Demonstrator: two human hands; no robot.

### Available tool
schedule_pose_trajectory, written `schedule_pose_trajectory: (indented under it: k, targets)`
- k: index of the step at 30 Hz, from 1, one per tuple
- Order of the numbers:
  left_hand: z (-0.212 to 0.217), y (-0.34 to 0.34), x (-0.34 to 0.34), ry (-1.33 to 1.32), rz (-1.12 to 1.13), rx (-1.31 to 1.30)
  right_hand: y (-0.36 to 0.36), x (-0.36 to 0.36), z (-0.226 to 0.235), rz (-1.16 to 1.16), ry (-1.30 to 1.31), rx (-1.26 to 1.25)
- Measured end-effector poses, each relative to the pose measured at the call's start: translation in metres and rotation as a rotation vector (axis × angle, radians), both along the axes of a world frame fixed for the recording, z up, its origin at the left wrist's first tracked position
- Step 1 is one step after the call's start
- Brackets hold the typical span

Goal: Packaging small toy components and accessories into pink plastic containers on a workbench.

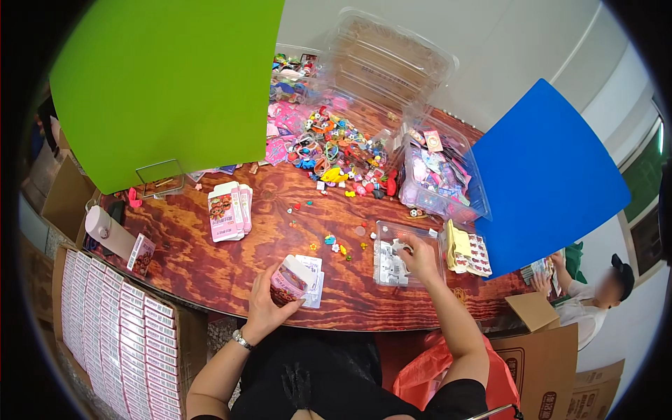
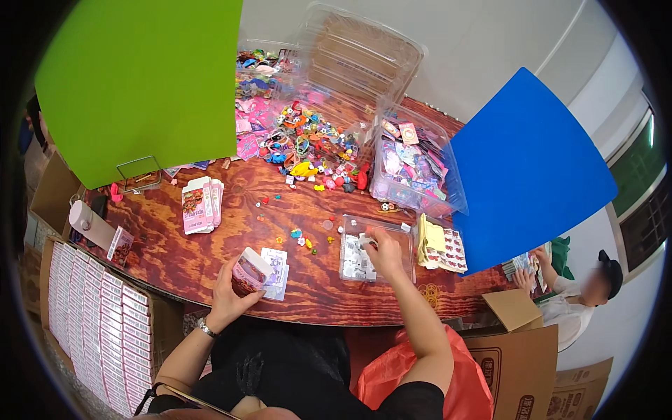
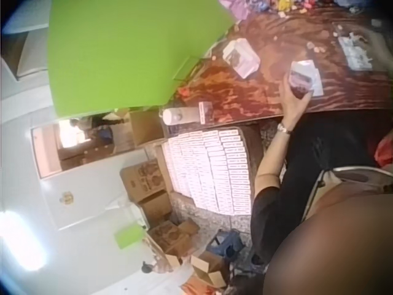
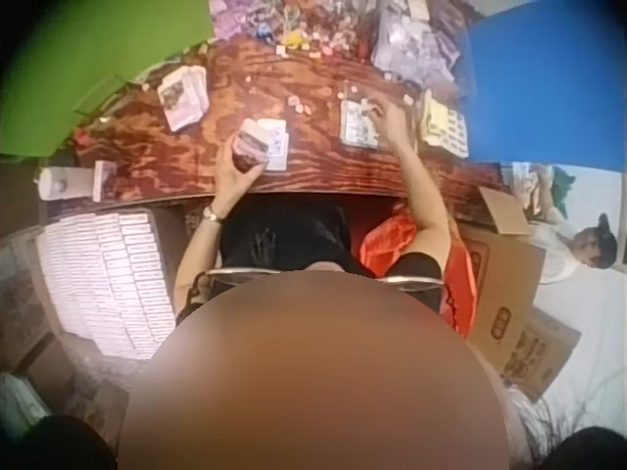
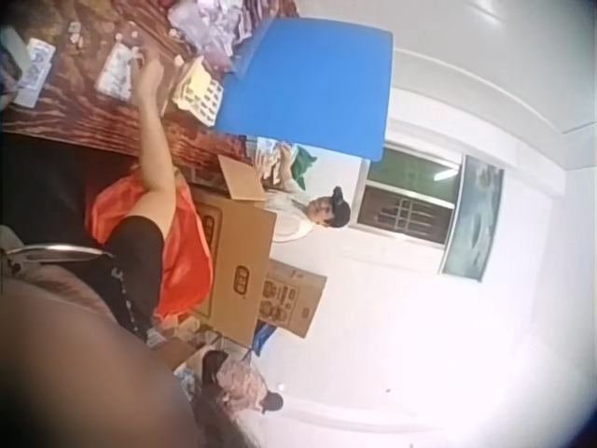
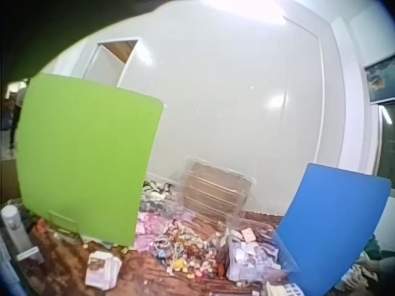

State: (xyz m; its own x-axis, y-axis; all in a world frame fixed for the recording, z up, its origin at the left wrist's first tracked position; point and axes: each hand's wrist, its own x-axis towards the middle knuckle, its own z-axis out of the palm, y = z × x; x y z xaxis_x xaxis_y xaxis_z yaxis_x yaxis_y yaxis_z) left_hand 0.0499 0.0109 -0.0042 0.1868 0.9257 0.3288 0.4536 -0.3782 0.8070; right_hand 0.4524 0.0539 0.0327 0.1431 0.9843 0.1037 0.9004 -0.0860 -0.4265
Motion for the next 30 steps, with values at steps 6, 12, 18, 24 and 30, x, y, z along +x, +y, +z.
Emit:
schedule_pose_trajectory:
  k: [6, 12, 18, 24, 30]
  targets:
    - [0.003, 0.001, 0.000, 0.017, 0.000, 0.027, -0.007, 0.001, -0.048, 0.155, -0.242, 0.168]
    - [-0.001, 0.000, 0.002, -0.030, -0.002, 0.033, -0.009, 0.000, -0.037, 0.133, -0.062, 0.002]
    - [0.000, 0.000, 0.006, -0.057, -0.026, 0.014, -0.015, 0.003, -0.025, 0.035, 0.274, -0.103]
    - [0.006, 0.000, 0.004, -0.033, 0.009, 0.074, -0.007, -0.022, 0.029, 0.116, 0.186, -0.235]
    - [0.003, 0.010, 0.020, 0.048, 0.049, 0.094, -0.009, -0.104, 0.083, 0.411, 0.460, -0.110]
